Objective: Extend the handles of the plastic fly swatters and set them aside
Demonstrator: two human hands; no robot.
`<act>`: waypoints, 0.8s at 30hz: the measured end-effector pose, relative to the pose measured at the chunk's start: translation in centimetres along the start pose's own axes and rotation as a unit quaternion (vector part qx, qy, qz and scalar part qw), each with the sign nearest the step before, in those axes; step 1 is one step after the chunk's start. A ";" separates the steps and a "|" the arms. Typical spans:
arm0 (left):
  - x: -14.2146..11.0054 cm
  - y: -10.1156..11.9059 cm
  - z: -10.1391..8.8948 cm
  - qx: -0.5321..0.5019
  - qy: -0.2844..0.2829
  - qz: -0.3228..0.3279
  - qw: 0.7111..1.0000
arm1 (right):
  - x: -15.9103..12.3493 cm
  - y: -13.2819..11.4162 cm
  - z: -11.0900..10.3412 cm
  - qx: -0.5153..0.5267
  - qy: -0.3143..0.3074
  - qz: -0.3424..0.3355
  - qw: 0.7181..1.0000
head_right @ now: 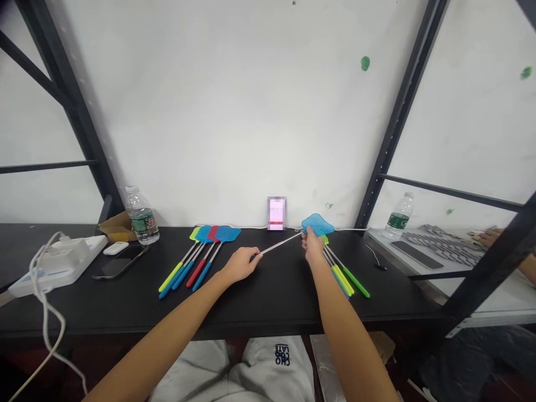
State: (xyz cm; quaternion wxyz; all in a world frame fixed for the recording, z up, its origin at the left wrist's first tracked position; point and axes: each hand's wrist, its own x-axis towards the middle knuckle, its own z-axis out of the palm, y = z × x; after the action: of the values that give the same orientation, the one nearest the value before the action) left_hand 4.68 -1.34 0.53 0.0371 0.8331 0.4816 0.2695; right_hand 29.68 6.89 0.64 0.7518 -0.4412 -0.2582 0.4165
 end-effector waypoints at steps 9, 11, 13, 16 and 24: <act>-0.3 -0.1 0.1 0.040 -0.004 -0.006 0.999 | -0.6 0.3 0.2 -0.024 0.017 -0.043 0.999; -0.3 -0.3 0.2 0.047 -0.001 -0.006 0.999 | -0.5 0.6 0.2 -0.026 0.015 -0.046 0.998; -0.2 -0.5 0.4 0.050 0.002 -0.005 0.999 | -0.5 1.0 0.3 -0.029 0.001 -0.045 0.999; -0.2 -0.6 0.5 0.048 0.004 -0.008 0.999 | -0.7 1.6 0.5 -0.037 -0.030 -0.037 0.998; -0.1 -0.5 0.7 0.044 0.020 -0.023 0.999 | -3.0 2.4 1.7 -0.064 -0.104 -0.020 0.992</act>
State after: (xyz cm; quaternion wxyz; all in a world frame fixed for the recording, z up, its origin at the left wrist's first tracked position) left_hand 4.54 -1.03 -0.29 -0.0035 0.8172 0.5125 0.2637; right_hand 25.82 5.71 -0.74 0.6995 -0.4376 -0.3695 0.4274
